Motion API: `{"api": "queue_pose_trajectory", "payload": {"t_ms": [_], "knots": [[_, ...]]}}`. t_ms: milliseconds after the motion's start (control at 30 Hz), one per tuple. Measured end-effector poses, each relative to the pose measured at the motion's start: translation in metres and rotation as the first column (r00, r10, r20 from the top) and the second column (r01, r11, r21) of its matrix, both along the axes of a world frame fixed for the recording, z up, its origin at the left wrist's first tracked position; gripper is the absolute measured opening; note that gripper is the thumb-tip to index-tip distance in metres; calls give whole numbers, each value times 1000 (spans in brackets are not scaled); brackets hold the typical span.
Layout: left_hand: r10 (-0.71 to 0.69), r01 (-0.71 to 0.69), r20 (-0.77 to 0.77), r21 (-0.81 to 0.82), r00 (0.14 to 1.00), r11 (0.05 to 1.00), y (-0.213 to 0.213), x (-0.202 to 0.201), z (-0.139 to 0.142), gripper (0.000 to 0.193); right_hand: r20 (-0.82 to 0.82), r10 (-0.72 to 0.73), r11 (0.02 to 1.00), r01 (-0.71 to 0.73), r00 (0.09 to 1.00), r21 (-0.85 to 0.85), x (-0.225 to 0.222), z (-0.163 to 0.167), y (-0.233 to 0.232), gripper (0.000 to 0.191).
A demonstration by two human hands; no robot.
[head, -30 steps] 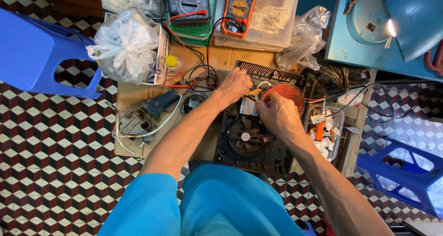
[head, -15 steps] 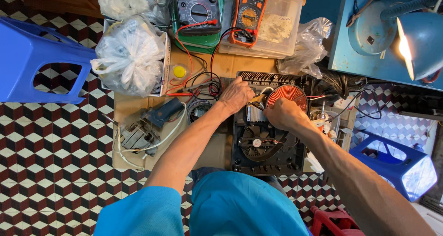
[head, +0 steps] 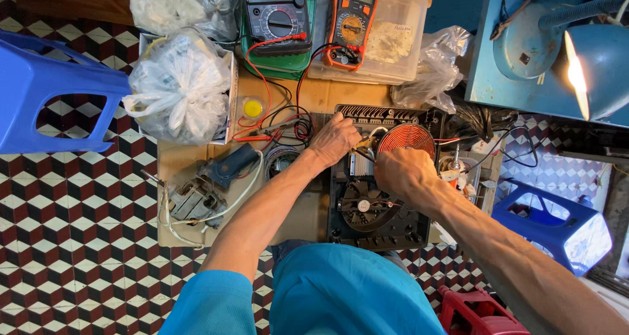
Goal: The person repairs an induction cooktop at a workbench. They probe the cooktop's circuitry with multimeter test leads, flip the unit over to access its underside and control panel, plug its cord into a power strip to test it, and unscrew and lift out the internal fan and heat sink assembly.
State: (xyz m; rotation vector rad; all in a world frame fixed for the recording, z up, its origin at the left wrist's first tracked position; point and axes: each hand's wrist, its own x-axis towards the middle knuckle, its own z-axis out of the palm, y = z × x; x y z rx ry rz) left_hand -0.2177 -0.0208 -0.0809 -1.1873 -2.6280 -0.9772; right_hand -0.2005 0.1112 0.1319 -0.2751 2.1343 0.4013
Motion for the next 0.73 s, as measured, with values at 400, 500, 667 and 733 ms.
{"api": "queue_pose_trajectory", "payload": {"t_ms": [400,500,667,733], "knots": [[11,-11,-13,-12,1000,1000,2,-1,7,11,-459,-304,872,51,835,-486,13,11,17,33],[20,-20,-21,28,1000,999,2,3,12,12,-605,-408,707,-182,684,-683,33,17,25,24],[-32,52,305,-58,952,997,1,-7,23,16,-567,-409,771,-62,715,-634,53,22,28,39],[-26,34,509,-7,860,999,-8,-21,26,21,-525,-348,871,61,777,-487,48,23,30,40]]}}
